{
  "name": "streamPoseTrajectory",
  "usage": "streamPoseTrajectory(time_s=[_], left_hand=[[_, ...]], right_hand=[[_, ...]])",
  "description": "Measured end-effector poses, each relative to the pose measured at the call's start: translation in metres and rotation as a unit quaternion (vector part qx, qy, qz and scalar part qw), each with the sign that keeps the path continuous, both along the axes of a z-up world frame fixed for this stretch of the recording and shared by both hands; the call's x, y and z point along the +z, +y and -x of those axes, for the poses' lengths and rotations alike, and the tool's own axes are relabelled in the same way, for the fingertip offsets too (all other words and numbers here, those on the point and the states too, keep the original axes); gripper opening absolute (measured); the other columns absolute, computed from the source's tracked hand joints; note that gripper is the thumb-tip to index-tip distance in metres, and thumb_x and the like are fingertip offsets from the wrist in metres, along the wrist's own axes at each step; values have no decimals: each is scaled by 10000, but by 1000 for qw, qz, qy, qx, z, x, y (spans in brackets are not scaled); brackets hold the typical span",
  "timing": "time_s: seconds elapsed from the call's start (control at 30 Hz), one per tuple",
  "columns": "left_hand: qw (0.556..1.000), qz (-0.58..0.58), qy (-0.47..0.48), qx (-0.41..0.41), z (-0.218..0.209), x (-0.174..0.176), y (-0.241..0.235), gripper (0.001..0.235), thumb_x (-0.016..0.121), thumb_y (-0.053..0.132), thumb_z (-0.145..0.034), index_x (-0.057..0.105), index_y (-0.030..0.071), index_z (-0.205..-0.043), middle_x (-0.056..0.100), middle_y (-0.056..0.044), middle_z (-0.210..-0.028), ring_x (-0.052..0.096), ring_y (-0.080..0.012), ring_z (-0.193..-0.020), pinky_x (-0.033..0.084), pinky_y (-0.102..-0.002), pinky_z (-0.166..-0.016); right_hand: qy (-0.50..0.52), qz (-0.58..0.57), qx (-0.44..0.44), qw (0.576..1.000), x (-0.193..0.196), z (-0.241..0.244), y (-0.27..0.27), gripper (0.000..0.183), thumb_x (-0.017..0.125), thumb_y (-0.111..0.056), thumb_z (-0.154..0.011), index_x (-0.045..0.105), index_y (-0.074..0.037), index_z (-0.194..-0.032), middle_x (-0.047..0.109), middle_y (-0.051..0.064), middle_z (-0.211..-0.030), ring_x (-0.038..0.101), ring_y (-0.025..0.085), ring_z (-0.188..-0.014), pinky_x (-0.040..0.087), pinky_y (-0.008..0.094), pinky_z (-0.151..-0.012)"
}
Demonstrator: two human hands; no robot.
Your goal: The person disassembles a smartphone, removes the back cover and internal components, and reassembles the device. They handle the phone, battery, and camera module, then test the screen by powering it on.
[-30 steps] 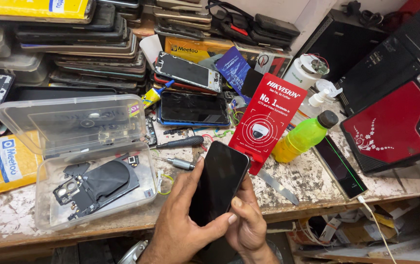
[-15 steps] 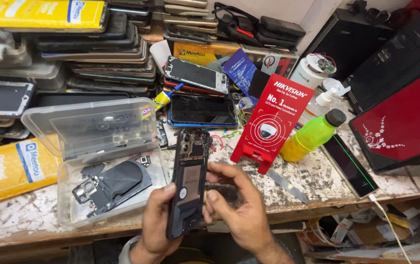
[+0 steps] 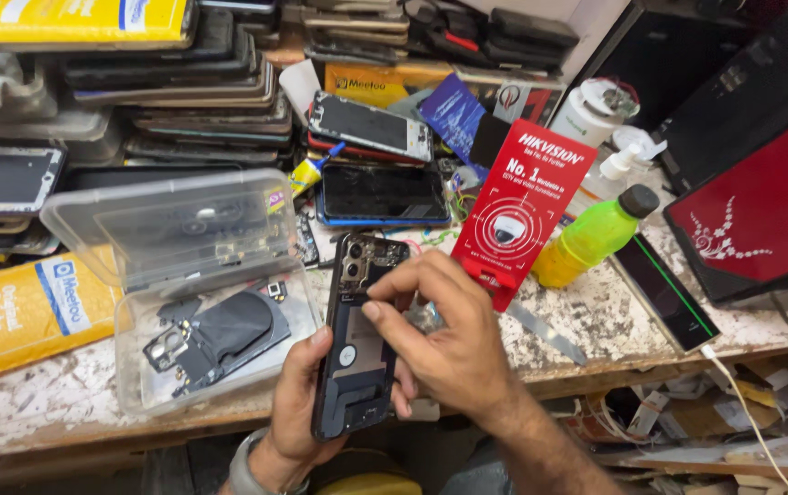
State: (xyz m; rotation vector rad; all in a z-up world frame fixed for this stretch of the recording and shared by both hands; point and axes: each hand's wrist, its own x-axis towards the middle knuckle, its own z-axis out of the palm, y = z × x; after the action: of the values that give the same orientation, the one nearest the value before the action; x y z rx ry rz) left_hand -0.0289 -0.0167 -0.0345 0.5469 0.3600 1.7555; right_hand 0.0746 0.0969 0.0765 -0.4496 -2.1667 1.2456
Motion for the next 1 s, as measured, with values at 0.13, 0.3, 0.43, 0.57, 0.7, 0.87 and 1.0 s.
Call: streamPoseTrajectory(time_s=[0.13,0.3,0.43,0.57,0.7,0.87,1.0], left_hand=[[999,-32,17,-25,-2,-3,-2,751,262,539,-1055,560,-127,-1234,679,-295,-1000,707,-354,-877,581,-421,-844],[999,-20,14,-33,0,-1,-2,762,253,548,-1053,569,-125,-1217,684,-288,-964,709,-345,-842,585,-414,-832],[1000,-5,13,-28,-1,3,-3,753,244,552,-1058,575,-110,-1195,690,-278,-938,709,-329,-811,583,-406,-816],[999,0,26,-27,-2,5,-2,740,243,540,-1058,586,-103,-1187,693,-265,-921,706,-314,-793,581,-402,-803],[999,13,33,-31,-2,4,-2,742,237,544,-1056,591,-96,-1178,695,-250,-919,704,-301,-793,579,-394,-802],[999,4,39,-28,-2,4,-1,731,234,548,-1063,591,-78,-1185,694,-241,-913,706,-294,-796,581,-391,-817],[998,12,48,-36,-2,3,-2,737,237,556,-1065,595,-75,-1194,697,-244,-914,703,-284,-780,579,-389,-795]], right_hand=[[-2,-174,39,984,9,4,7,136,771,-83,-883,692,-14,-969,639,50,-907,653,148,-792,537,287,-697],[-39,-199,54,978,12,7,9,127,753,-108,-901,690,-22,-971,639,61,-919,670,165,-814,550,291,-710],[-50,-204,51,976,16,6,7,135,748,-113,-906,690,-24,-988,650,63,-940,694,169,-839,565,301,-725],[-74,-200,45,976,19,3,7,135,755,-122,-895,698,-30,-977,656,67,-930,705,177,-835,575,305,-717],[-50,-239,42,969,19,-1,5,125,747,-106,-911,706,-29,-1001,681,74,-957,709,202,-876,573,309,-752],[-31,-269,27,962,16,-1,-1,126,736,-103,-915,708,-33,-1016,699,77,-987,726,218,-913,583,319,-771],[-65,-223,37,972,18,-1,7,140,751,-129,-903,714,-27,-993,689,72,-923,718,198,-846,575,321,-731]])
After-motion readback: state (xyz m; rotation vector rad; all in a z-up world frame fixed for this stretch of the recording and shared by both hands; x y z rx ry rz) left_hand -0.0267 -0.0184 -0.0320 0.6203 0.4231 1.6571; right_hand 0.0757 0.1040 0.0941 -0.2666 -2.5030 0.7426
